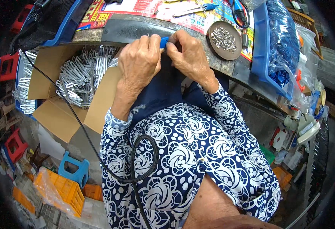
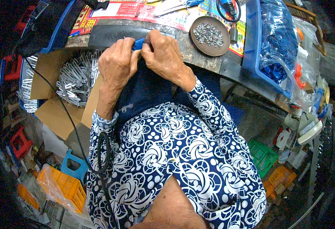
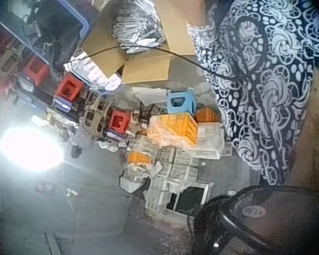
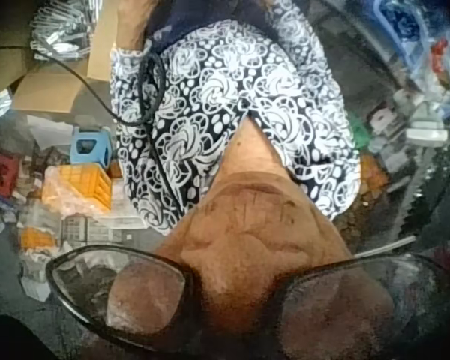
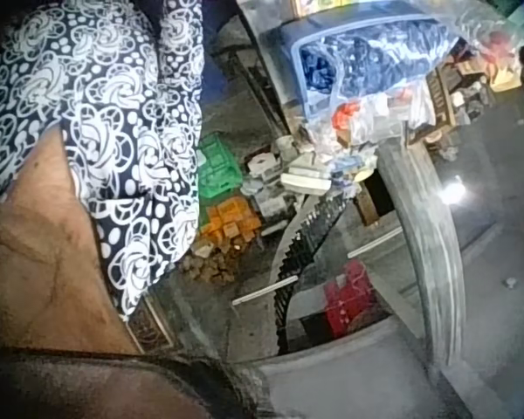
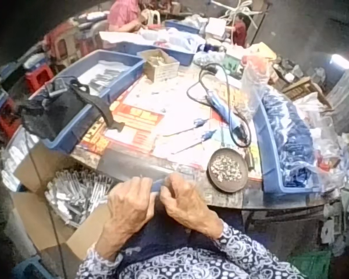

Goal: The person is manually assembling small mechanical or electronic components at a workstation.

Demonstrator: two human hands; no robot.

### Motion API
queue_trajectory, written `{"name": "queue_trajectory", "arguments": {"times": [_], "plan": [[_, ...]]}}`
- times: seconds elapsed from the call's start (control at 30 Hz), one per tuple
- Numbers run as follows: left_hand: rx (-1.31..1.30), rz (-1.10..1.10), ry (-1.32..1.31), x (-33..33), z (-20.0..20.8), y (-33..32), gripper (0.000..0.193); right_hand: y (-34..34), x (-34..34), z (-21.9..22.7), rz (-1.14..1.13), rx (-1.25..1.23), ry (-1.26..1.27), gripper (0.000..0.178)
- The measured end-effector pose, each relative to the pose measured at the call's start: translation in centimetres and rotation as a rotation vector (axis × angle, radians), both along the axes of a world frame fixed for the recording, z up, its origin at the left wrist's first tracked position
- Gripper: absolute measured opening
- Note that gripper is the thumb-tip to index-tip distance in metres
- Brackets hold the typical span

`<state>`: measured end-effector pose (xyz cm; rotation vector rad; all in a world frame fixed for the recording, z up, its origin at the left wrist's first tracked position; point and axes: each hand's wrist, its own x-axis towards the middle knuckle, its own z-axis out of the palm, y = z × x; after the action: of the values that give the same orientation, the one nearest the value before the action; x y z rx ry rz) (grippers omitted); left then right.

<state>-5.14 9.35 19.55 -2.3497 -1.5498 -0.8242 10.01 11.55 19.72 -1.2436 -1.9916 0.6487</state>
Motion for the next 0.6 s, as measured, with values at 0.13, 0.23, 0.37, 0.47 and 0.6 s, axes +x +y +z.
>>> {"name": "queue_trajectory", "arguments": {"times": [0.13,0.23,0.37,0.47,0.6], "plan": [[-0.014,0.027,-0.002,-0.1,0.2,0.3,0.027,0.9,-0.1,0.3,0.002,-0.293,0.268,0.014],[-0.020,0.032,-0.065,-0.3,0.7,0.8,0.026,1.3,-0.1,1.1,0.007,-0.431,0.443,0.020],[-0.103,0.025,-0.186,-0.3,3.1,1.2,0.023,2.7,0.9,3.1,0.068,-0.476,0.522,0.021],[-0.205,0.054,-0.272,-0.7,4.6,1.3,0.023,4.6,1.9,5.4,0.179,-0.305,0.169,0.018],[-0.206,0.045,-0.304,-1.6,5.3,1.2,0.023,8.2,0.9,5.6,-0.027,0.093,0.034,0.016]]}}
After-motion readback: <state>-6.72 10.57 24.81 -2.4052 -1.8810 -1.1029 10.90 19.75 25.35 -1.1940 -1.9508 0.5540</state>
